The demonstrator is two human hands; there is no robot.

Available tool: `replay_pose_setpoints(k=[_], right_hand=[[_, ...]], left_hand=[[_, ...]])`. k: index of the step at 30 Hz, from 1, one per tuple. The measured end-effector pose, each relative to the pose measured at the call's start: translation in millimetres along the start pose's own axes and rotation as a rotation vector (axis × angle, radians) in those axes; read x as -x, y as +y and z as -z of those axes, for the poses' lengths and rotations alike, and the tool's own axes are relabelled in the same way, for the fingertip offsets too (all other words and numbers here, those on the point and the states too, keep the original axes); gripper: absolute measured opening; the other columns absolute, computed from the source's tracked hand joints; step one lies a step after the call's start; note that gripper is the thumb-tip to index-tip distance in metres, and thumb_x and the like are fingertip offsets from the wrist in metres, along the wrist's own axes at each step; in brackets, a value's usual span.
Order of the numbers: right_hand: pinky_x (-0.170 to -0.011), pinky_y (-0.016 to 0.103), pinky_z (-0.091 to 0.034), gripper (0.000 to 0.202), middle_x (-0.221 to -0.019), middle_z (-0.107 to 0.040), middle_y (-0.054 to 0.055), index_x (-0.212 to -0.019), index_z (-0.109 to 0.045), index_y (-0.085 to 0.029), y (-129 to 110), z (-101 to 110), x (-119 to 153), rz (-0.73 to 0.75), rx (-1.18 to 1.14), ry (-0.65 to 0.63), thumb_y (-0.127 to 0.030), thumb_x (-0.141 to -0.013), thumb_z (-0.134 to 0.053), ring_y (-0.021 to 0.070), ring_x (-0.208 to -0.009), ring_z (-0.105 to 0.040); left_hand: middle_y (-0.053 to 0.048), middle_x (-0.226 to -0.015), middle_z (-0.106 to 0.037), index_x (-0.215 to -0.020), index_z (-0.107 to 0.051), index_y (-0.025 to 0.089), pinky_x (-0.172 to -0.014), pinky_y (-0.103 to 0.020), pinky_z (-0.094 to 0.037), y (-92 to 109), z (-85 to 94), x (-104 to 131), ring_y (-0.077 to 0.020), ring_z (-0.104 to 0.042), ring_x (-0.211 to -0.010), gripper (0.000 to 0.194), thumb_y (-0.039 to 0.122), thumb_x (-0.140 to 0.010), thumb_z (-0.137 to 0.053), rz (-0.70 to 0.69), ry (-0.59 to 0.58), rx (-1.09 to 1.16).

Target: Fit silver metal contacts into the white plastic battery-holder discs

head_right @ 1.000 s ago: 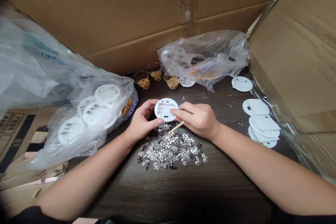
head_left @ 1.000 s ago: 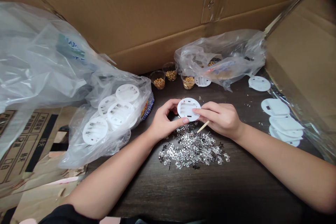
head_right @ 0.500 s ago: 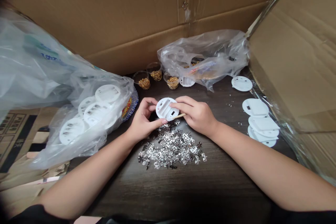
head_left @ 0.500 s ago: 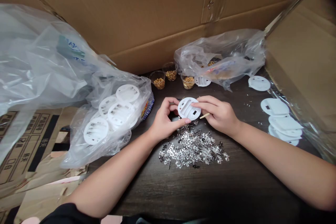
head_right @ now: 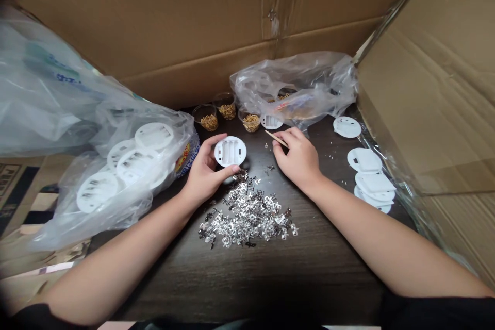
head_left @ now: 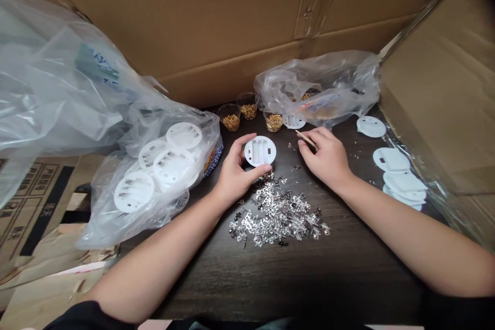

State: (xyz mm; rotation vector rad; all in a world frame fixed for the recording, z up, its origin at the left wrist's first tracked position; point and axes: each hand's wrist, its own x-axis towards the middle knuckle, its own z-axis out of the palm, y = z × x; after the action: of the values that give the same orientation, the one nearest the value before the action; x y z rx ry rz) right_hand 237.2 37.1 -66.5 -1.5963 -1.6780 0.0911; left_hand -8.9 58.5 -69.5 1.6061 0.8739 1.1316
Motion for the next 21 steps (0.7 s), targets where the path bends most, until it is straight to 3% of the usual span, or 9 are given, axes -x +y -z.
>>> replay_pose_setpoints(k=[8, 12, 17, 21], right_hand=[[-0.070, 0.035, -0.052, 0.026, -0.110, -0.077, 0.003, -0.118, -0.079, -0.026, 0.4, -2.2, -0.1, -0.027, 0.077, -0.148, -0.034, -0.094, -0.070, 0.0234, -0.095, -0.073], [-0.062, 0.032, -0.046, 0.021, -0.106, -0.075, 0.002, -0.111, -0.082, -0.031, -0.3, -3.0, 1.2, 0.010, 0.150, -0.179, -0.035, -0.095, -0.070, 0.0219, -0.090, -0.072], [-0.062, 0.033, -0.046, 0.013, -0.100, -0.074, 0.003, -0.098, -0.082, -0.025, 2.3, -3.3, 0.8, 0.045, 0.116, -0.167, -0.031, -0.093, -0.072, 0.0212, -0.084, -0.070], [-0.072, 0.033, -0.052, 0.009, -0.098, -0.076, 0.005, -0.095, -0.078, -0.018, 0.8, -2.8, -0.1, 0.107, -0.118, -0.082, -0.023, -0.093, -0.070, 0.0203, -0.087, -0.071]], left_hand=[[-0.009, -0.128, -0.068, -0.138, -0.048, 0.024, -0.092, -0.038, -0.060, 3.6, -1.6, 2.6, -0.0229, -0.070, -0.110, 0.082, 0.039, -0.071, -0.093, -0.029, -0.075, -0.030], [-0.010, -0.131, -0.067, -0.138, -0.049, 0.024, -0.094, -0.038, -0.061, 4.8, -2.6, 4.4, -0.0230, -0.071, -0.110, 0.081, 0.040, -0.072, -0.093, -0.041, -0.079, -0.079], [-0.010, -0.129, -0.069, -0.139, -0.051, 0.024, -0.095, -0.039, -0.061, 6.7, -3.4, 6.0, -0.0235, -0.072, -0.109, 0.081, 0.040, -0.071, -0.093, -0.019, -0.111, -0.098], [-0.010, -0.126, -0.071, -0.138, -0.052, 0.024, -0.094, -0.039, -0.061, 7.7, -3.0, 6.8, -0.0231, -0.072, -0.107, 0.083, 0.041, -0.069, -0.094, 0.010, -0.121, -0.088]])
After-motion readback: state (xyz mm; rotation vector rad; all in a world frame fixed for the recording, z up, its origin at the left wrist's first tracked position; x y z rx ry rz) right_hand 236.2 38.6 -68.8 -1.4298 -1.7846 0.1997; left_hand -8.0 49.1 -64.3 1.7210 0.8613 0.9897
